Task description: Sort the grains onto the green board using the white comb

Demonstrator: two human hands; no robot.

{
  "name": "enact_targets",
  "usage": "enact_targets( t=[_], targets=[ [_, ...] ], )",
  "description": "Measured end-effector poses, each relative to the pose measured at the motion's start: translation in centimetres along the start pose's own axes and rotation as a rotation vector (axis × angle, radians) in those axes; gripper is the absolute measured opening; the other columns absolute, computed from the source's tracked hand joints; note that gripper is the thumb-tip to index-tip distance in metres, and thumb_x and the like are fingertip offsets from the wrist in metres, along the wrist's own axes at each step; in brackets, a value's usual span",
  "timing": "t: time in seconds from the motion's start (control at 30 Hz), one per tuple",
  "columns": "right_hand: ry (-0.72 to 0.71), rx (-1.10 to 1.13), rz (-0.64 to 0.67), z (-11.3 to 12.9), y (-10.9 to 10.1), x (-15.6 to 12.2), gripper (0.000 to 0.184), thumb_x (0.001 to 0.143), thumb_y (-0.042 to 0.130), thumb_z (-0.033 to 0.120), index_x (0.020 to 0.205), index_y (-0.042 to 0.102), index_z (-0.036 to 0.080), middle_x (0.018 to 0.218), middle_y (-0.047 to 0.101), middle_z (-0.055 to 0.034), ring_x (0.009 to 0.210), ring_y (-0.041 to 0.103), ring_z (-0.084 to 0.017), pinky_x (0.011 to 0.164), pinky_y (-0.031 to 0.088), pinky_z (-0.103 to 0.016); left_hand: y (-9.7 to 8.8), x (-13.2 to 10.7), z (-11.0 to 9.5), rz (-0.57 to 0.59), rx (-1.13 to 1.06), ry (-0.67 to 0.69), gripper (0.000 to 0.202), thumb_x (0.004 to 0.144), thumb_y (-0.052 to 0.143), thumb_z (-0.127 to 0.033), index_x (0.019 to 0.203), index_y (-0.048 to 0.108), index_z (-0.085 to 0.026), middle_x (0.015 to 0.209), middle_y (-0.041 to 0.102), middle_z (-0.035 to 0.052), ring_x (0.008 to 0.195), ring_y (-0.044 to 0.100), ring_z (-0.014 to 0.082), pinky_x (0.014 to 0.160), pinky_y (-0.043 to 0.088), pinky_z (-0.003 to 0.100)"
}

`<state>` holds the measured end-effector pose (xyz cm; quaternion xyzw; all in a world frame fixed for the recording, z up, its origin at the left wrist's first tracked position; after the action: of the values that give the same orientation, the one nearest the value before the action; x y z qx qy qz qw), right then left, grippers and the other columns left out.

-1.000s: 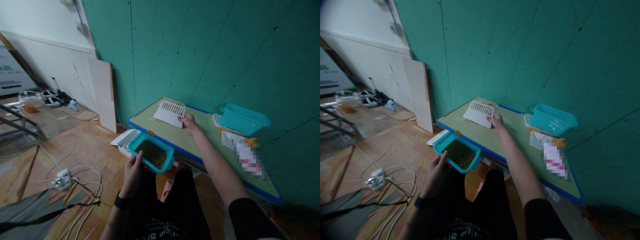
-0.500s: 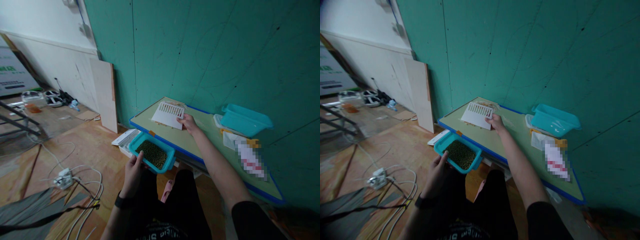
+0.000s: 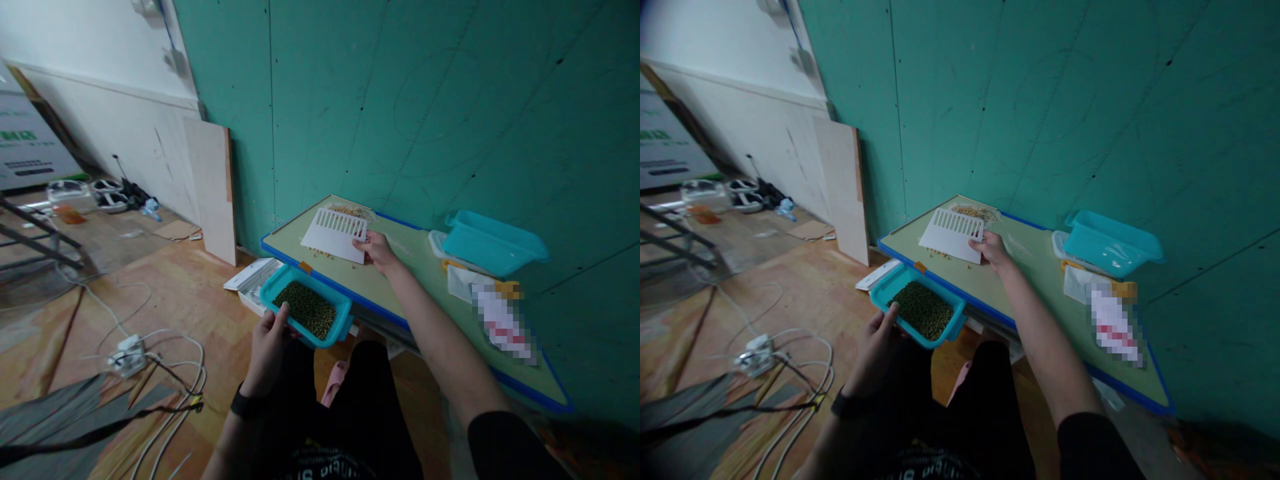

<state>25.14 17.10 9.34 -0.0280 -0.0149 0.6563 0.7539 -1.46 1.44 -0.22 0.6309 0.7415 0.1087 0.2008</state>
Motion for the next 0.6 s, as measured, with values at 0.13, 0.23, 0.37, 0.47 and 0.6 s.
enact_targets(
  t=[0.13,0.23,0.37,0.47,0.6],
  targets=[
    [0.011,-0.002,0.022,-0.09,-0.04,-0.11,0.041,0.055,0.082,0.028,0.091,0.065,0.018,0.071,0.071,-0.0011,0.059,0.064,-0.018,0.055,0.052,-0.029,-0.03,0.14,0.20,0.006,0.003,0.008,0.048,0.068,0.082,-0.061,0.075,0.066,-0.017,0.054,0.060,-0.0033,0.048,0.054,0.0119,0.048,0.046,0.023],
    [0.010,-0.011,0.047,-0.27,-0.18,-0.03,0.046,0.053,0.085,0.031,0.093,0.066,0.018,0.076,0.073,-0.0027,0.063,0.065,-0.019,0.058,0.053,-0.031,-0.13,0.26,0.38,0.010,0.002,0.019,0.048,0.068,0.083,-0.061,0.073,0.066,-0.017,0.054,0.058,-0.0037,0.048,0.055,0.0120,0.049,0.046,0.023],
    [0.008,-0.018,0.070,-0.56,-0.31,0.08,0.049,0.052,0.087,0.035,0.093,0.068,0.019,0.081,0.075,-0.0040,0.065,0.066,-0.020,0.058,0.054,-0.032,-0.21,0.29,0.41,0.007,0.001,0.024,0.048,0.068,0.083,-0.061,0.077,0.068,-0.016,0.053,0.057,-0.0045,0.048,0.054,0.0125,0.049,0.047,0.024],
    [0.011,-0.010,0.081,-0.74,-0.29,0.11,0.048,0.051,0.087,0.036,0.092,0.068,0.020,0.079,0.074,-0.0028,0.061,0.065,-0.020,0.053,0.053,-0.031,-0.25,0.36,0.48,-0.001,0.004,0.021,0.048,0.068,0.082,-0.061,0.076,0.068,-0.016,0.054,0.058,-0.0041,0.048,0.054,0.0122,0.049,0.048,0.025],
    [0.018,0.003,0.094,-0.95,-0.20,0.16,0.046,0.051,0.087,0.035,0.090,0.068,0.021,0.077,0.075,-0.0023,0.060,0.065,-0.019,0.052,0.052,-0.030,-0.36,0.53,0.72,-0.012,0.015,0.022,0.048,0.069,0.082,-0.062,0.070,0.065,-0.016,0.054,0.060,-0.0027,0.046,0.055,0.0123,0.047,0.047,0.024]
  ],
)
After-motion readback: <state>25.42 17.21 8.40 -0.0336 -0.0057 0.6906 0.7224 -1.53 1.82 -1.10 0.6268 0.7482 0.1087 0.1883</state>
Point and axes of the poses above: each hand's wrist, its own x-axis towards the middle knuckle, its own y-axis out of the palm, z = x × y, the point moved 1 cm from there along x, towards the middle knuckle
